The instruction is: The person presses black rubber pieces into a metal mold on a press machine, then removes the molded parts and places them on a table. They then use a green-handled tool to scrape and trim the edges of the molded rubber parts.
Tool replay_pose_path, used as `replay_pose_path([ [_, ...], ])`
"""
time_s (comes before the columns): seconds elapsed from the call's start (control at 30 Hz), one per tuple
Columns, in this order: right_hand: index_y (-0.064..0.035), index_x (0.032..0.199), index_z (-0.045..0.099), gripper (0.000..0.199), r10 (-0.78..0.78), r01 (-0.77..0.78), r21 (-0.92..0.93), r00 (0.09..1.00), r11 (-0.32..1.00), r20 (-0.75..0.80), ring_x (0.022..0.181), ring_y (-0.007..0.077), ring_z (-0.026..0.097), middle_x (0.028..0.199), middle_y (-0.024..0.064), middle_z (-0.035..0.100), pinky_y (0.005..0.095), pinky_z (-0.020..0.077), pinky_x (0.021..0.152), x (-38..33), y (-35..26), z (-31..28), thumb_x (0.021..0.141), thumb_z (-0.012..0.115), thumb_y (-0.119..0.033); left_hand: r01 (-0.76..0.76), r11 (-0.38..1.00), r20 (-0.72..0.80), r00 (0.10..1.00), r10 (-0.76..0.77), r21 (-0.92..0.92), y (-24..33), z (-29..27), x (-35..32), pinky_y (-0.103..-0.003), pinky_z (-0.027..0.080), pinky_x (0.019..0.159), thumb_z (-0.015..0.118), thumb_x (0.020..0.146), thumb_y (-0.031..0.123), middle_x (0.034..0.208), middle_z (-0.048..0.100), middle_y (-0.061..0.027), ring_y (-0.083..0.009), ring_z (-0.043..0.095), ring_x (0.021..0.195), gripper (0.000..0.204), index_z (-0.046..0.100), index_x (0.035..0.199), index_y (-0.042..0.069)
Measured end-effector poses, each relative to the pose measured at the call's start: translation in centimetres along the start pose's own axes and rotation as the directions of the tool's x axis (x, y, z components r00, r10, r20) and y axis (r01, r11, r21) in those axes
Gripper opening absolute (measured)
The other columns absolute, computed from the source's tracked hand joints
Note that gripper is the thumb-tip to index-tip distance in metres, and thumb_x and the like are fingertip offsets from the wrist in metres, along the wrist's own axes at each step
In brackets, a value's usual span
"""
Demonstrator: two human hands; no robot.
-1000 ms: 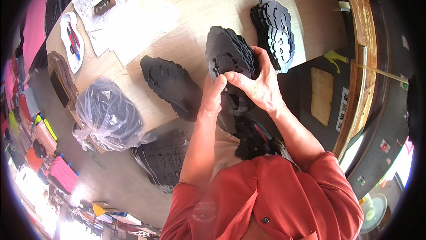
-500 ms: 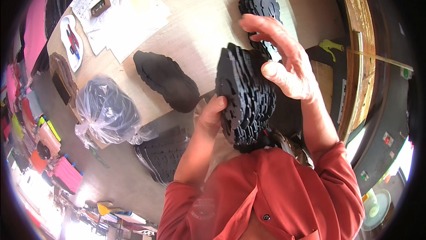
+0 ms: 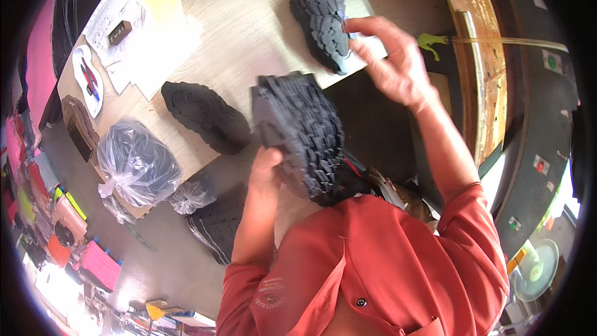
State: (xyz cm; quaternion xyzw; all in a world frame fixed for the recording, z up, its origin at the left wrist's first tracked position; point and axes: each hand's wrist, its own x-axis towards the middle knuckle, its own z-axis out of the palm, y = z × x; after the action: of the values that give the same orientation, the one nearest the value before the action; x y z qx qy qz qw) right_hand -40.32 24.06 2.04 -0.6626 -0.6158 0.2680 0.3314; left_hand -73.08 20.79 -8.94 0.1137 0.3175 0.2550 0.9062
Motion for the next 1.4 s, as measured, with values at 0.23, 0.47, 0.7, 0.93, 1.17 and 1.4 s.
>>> replay_pose_path([
  [0.23,-0.0021,0.107,0.065,0.03,0.299,0.079,-0.947,0.938,0.31,0.176,0.109,0.0378,0.064,0.11,0.0175,0.066,0.049,0.0531,0.096,-2.8,14.1,-11.1,0.088,0.076,-0.022,-0.148,0.978,0.193,0.965,0.176,-0.149,-1.2,3.2,-0.4,-0.058,0.048,0.116,0.073,0.083,0.076,0.156,0.051,-0.0215,-0.0433,0.053,0.141,0.115,0.034,0.163,0.003],
  [0.47,-0.0058,0.09,0.08,0.013,0.544,0.342,-0.932,0.762,0.123,0.351,0.103,0.0325,0.075,0.101,0.0192,0.078,0.0488,0.0545,0.095,-2.3,19.4,-11.4,0.08,0.077,-0.013,-0.364,0.869,0.19,0.877,0.441,-0.336,-3.3,8.8,-3.7,-0.054,0.055,0.108,0.073,0.084,0.075,0.143,0.061,-0.0182,-0.0426,0.057,0.137,0.108,0.042,0.158,0.002],
  [0.7,0.0036,0.093,0.075,0.044,0.439,0.232,-0.756,0.695,0.613,0.569,0.099,0.0444,0.072,0.097,0.0262,0.074,0.0493,0.0571,0.087,-5.0,13.3,-12.5,0.065,0.09,-0.027,-0.667,0.689,-0.021,0.723,0.691,-0.283,-7.4,7.1,-9.4,-0.063,0.046,0.116,0.059,0.086,0.085,0.153,0.054,-0.0213,-0.0478,0.048,0.144,0.112,0.038,0.162,0.006],
  [0.93,0.0005,0.121,0.065,0.033,0.131,-0.028,-0.163,0.733,0.986,0.668,0.085,0.0217,0.068,0.093,0.0147,0.072,0.0367,0.0532,0.083,-13.8,-1.9,-14.3,0.096,0.076,-0.019,-0.879,0.453,-0.301,0.477,0.826,-0.149,-9.5,4.2,-13.5,-0.06,0.043,0.119,0.054,0.094,0.078,0.153,0.054,-0.0199,-0.0472,0.053,0.138,0.099,0.04,0.161,0.006],
  [1.17,-0.0021,0.108,0.071,0.027,-0.245,0.393,-0.194,0.818,0.899,0.52,0.075,0.033,0.067,0.084,0.0138,0.071,0.0425,0.0539,0.074,-20.5,-8.8,-9.6,0.092,0.083,-0.02,-0.938,0.343,-0.542,0.307,0.782,-0.037,-8.5,1.1,-14.5,-0.059,0.04,0.12,0.051,0.097,0.077,0.158,0.051,-0.0138,-0.039,0.051,0.142,0.091,0.043,0.161,0.013],
  [1.4,-0.0036,0.107,0.075,0.029,0.133,0.015,-0.298,0.871,0.955,0.472,0.079,0.0287,0.068,0.083,0.0121,0.071,0.0398,0.0549,0.073,-21.2,-12.8,-6.7,0.087,0.088,-0.019,-0.922,0.307,-0.263,0.364,0.893,-0.236,-6.6,-0.6,-18.8,-0.062,0.036,0.122,0.051,0.098,0.076,0.16,0.048,-0.0148,-0.0396,0.048,0.144,0.09,0.041,0.161,0.012],
])
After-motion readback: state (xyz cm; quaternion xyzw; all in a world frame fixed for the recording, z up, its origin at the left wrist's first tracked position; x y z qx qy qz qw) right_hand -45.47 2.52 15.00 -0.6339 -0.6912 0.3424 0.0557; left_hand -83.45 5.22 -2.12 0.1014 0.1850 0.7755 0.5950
